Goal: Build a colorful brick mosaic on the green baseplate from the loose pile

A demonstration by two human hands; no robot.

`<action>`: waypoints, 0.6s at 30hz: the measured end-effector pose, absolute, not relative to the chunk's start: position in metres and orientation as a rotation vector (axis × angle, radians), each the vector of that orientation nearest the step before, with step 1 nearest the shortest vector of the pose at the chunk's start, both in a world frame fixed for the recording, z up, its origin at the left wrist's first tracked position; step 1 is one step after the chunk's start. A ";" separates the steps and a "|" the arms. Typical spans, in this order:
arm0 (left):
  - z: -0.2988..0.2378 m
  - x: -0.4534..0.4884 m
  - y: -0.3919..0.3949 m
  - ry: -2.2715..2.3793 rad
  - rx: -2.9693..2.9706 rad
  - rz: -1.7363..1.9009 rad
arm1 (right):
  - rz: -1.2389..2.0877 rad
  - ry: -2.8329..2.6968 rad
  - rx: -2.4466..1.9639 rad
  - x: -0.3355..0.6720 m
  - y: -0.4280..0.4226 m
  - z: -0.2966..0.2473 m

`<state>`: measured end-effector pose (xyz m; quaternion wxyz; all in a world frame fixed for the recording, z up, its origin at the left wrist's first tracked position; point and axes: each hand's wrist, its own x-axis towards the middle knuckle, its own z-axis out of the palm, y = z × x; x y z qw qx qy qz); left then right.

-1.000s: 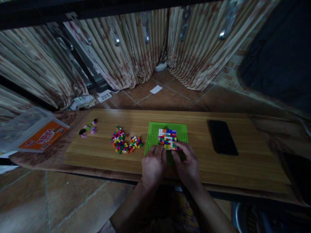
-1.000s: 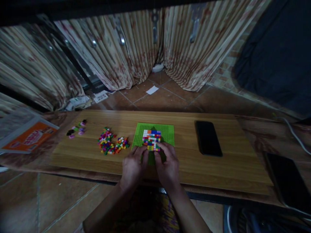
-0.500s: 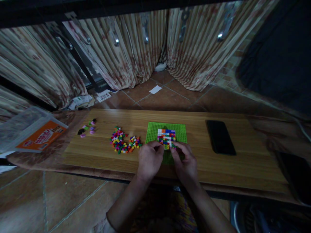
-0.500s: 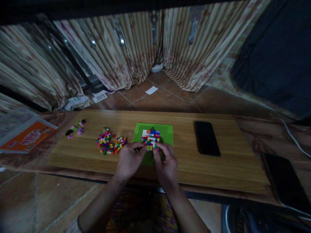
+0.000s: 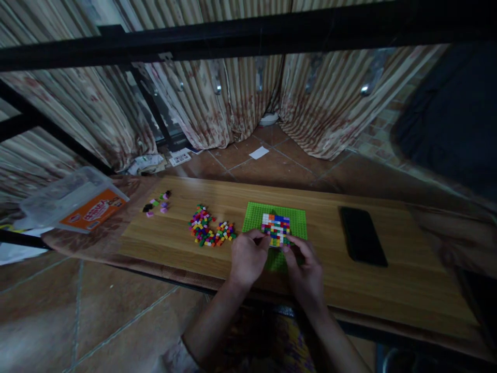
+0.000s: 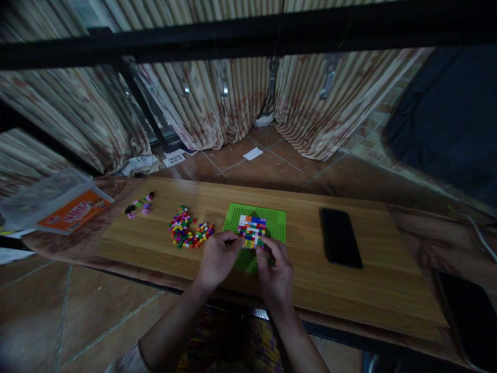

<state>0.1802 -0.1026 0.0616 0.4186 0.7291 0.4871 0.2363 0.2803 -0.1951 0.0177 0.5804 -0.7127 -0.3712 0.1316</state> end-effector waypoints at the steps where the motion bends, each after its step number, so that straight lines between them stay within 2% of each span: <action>1: 0.063 0.175 -0.102 1.226 1.822 0.606 | 0.291 -0.848 -1.671 0.281 -0.196 0.016; 12: 0.044 0.054 -0.069 1.621 1.822 0.703 | 0.080 -0.823 -1.956 0.319 -0.227 -0.009; 18: 0.030 0.025 -0.048 1.814 1.836 0.724 | 0.005 -0.882 -2.089 0.326 -0.232 -0.013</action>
